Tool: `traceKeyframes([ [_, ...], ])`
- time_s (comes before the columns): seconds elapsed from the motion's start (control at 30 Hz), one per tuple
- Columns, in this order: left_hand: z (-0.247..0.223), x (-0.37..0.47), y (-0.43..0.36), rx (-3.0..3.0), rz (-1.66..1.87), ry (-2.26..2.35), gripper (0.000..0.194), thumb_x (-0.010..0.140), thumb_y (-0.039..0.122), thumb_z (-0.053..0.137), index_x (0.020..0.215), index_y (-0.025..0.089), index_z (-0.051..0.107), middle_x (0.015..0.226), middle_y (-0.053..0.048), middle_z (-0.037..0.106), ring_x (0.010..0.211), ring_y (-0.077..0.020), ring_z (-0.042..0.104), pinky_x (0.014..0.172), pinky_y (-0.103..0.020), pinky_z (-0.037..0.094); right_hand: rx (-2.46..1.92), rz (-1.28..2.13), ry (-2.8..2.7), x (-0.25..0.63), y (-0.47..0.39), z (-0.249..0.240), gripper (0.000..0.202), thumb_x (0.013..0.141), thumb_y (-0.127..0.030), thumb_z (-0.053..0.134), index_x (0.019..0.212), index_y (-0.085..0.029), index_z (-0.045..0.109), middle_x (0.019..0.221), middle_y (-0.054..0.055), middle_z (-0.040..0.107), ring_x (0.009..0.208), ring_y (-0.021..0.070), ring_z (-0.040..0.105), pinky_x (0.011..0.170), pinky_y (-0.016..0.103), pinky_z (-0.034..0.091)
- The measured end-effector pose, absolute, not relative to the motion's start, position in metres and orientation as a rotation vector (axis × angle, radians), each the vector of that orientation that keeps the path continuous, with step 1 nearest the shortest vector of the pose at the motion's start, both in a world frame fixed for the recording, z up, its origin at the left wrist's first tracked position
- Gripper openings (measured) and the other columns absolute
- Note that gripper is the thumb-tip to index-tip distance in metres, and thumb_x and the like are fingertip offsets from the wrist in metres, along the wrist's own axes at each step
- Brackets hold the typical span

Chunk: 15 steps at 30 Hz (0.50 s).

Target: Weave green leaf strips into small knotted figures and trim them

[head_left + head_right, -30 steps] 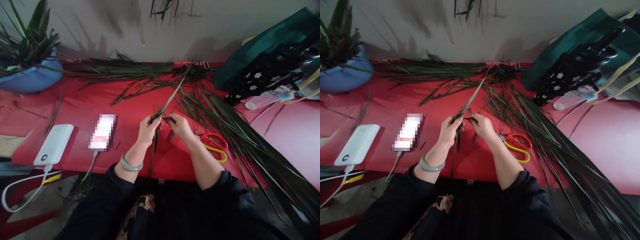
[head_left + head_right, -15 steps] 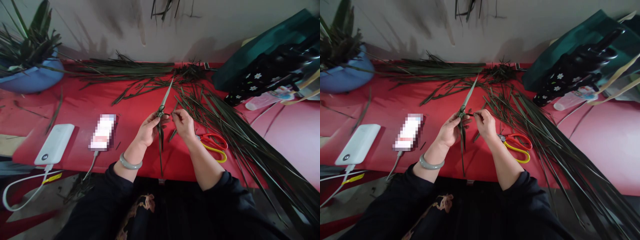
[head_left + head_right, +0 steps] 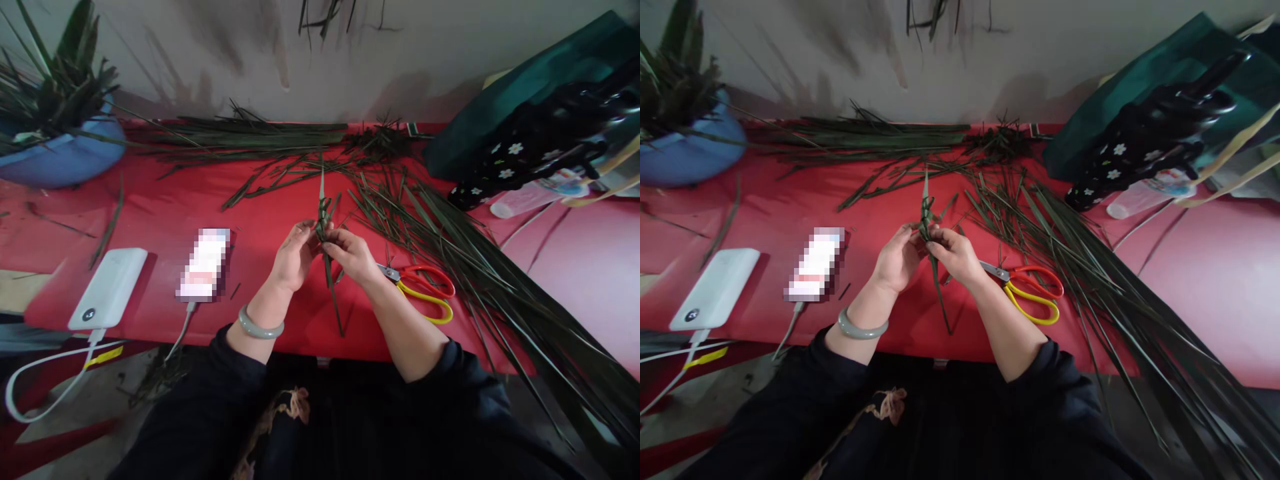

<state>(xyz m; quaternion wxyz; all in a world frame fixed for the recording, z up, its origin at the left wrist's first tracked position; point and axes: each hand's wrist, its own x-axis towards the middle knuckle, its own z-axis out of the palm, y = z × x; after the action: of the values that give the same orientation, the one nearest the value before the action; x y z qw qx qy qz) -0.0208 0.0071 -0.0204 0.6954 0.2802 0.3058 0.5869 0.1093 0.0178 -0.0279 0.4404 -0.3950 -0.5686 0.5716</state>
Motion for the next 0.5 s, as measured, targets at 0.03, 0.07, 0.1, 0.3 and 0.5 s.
traceKeyframes([
  [0.03, -0.0210, -0.0213, 0.0072, 0.620, 1.297, 0.696, 0.021, 0.077, 0.036, 0.062, 0.090, 0.020, 0.062, 0.099, -0.005, 0.071, 0.102, -0.0200, 0.063, 0.085, -0.033, 0.047, -0.958, 1.461, -1.359, 0.1108, 0.0184, -0.0264, 0.024, 0.072, -0.032, 0.061, 0.091, -0.016, 0.059, 0.080, 0.001, 0.066, 0.073, 0.0129, 0.063, 0.073, 0.029, 0.051],
  [0.07, -0.0216, -0.0217, 0.0073, 0.622, 1.281, 0.709, 0.023, 0.077, 0.038, 0.061, 0.089, 0.019, 0.063, 0.099, -0.006, 0.071, 0.101, -0.0203, 0.063, 0.083, -0.032, 0.047, -0.943, 1.494, -1.325, 0.1122, 0.0187, -0.0247, 0.024, 0.071, -0.032, 0.062, 0.090, -0.016, 0.060, 0.079, 0.001, 0.065, 0.073, 0.0122, 0.062, 0.072, 0.028, 0.050],
  [0.1, -0.0221, -0.0220, 0.0073, 0.628, 1.264, 0.720, 0.026, 0.078, 0.041, 0.060, 0.089, 0.017, 0.065, 0.101, -0.008, 0.070, 0.101, -0.0206, 0.063, 0.082, -0.031, 0.047, -0.931, 1.524, -1.308, 0.1132, 0.0187, -0.0231, 0.024, 0.070, -0.032, 0.064, 0.088, -0.017, 0.060, 0.077, 0.000, 0.064, 0.072, 0.0116, 0.061, 0.071, 0.027, 0.050],
  [0.3, -0.0189, -0.0236, 0.0062, 0.656, 1.221, 0.727, 0.033, 0.071, 0.044, 0.069, 0.087, 0.016, 0.070, 0.101, -0.010, 0.071, 0.100, -0.0223, 0.063, 0.076, -0.029, 0.046, -0.904, 1.641, -1.353, 0.1143, 0.0180, -0.0207, 0.020, 0.069, -0.031, 0.065, 0.082, -0.017, 0.060, 0.068, -0.003, 0.059, 0.062, 0.0084, 0.055, 0.064, 0.024, 0.048],
  [0.5, -0.0182, -0.0253, 0.0057, 0.652, 1.220, 0.719, 0.032, 0.064, 0.041, 0.076, 0.082, 0.016, 0.069, 0.092, -0.009, 0.072, 0.091, -0.0215, 0.065, 0.068, -0.028, 0.045, -0.923, 1.661, -1.422, 0.1146, 0.0204, -0.0281, 0.028, 0.069, -0.037, 0.067, 0.087, -0.016, 0.062, 0.074, -0.001, 0.063, 0.067, 0.0111, 0.060, 0.071, 0.029, 0.051],
])
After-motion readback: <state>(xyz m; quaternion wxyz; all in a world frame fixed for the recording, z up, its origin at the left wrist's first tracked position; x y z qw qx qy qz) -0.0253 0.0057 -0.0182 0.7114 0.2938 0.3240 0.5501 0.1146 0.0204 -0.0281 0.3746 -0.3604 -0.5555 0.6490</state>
